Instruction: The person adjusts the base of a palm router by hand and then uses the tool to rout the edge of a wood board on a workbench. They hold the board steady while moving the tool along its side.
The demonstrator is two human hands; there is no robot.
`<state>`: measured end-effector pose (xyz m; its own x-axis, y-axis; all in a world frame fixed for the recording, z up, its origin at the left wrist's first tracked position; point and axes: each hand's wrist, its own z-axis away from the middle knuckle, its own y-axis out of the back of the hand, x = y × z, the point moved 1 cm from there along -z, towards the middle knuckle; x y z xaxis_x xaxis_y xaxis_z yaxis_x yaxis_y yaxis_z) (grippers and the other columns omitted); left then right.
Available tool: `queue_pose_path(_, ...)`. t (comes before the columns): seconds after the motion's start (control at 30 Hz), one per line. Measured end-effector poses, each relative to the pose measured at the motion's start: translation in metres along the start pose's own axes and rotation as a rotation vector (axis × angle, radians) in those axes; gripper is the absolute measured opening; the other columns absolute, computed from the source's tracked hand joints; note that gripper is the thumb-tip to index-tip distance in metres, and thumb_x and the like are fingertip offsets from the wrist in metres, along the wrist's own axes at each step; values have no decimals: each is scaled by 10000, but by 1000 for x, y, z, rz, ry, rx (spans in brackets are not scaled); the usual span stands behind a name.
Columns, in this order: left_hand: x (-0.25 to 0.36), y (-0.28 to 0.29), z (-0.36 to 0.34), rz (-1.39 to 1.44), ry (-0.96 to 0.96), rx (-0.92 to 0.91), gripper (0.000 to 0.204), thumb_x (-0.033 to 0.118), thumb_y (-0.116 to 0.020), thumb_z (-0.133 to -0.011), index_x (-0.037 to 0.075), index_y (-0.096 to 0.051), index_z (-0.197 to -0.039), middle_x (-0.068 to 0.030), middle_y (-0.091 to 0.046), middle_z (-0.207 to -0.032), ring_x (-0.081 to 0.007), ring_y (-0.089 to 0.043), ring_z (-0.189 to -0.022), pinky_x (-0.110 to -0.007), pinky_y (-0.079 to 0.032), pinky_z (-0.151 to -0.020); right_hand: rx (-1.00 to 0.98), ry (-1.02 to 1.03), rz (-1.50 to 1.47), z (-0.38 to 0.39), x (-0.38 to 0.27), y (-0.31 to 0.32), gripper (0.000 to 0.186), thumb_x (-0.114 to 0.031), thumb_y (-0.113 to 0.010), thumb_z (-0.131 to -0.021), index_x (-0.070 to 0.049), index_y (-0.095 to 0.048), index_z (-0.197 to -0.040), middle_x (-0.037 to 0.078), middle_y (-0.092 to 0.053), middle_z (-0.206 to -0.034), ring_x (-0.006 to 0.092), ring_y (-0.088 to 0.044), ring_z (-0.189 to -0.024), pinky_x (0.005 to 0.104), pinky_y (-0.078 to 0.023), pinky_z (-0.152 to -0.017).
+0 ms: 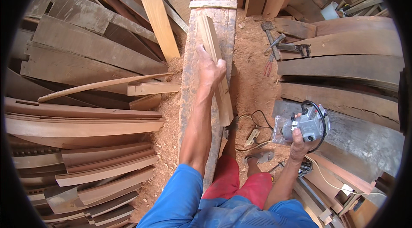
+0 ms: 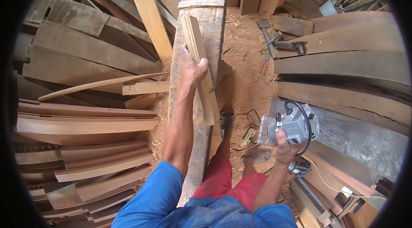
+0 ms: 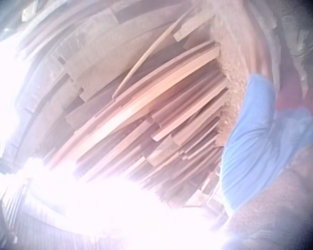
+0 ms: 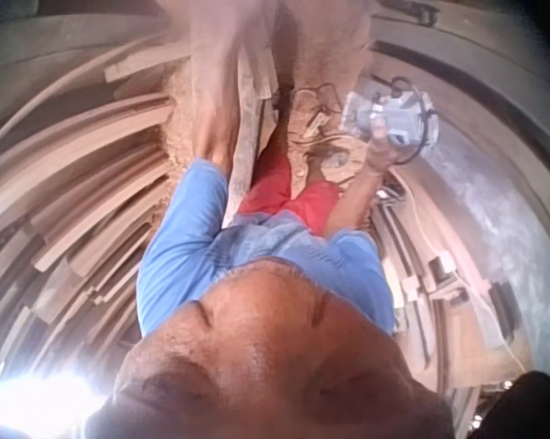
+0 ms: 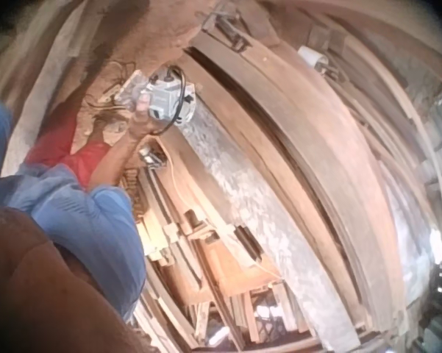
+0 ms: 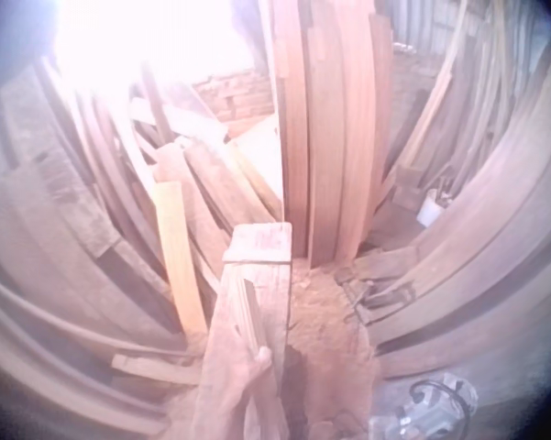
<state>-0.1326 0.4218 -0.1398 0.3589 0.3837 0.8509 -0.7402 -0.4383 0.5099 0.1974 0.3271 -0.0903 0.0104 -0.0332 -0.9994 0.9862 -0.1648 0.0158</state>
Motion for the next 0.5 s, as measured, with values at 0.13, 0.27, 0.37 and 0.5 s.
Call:
queue_pose_path(0.13,-23,-9,15,-22,35,-103,612,62,-600,-764,38,-406,-1343,-243,-638,-1060,-385,-674,-958,-466,-534,-888,-3,13,17,-3,-2,0,818,-169,-772,-799,-9,-387,-1503,153,-616,-1264,252,-644,-1132,419,-521,-1023)
queue_pose_path(0.27,-38,-15,20,-113,-126,3,622,58,-601,-759,41,-416,-1353,-247,-643,-1063,-404,-668,-962,-478,-526,-901,-7,29,15,-8,-5,-2,811,-164,-774,-797,-7,-394,-1496,156,-618,-1265,254,-644,-1138,423,-521,-1028)
queue_pose_path(0.37,-42,-17,18,-104,-161,-24,630,46,-606,-747,12,-421,-1348,-269,-612,-1095,-440,-636,-996,-495,-508,-912,18,45,7,-9,-3,-4,810,-157,-773,-796,-5,-395,-1497,157,-620,-1266,254,-645,-1138,423,-519,-1031)
queue_pose_path(0.5,-42,-18,19,-60,-174,-44,636,25,-613,-729,-37,-427,-1334,-299,-568,-1108,-485,-587,-1029,-527,-478,-924,16,23,-5,-8,3,-1,812,-146,-773,-796,-4,-394,-1499,159,-618,-1271,255,-645,-1143,427,-516,-1037)
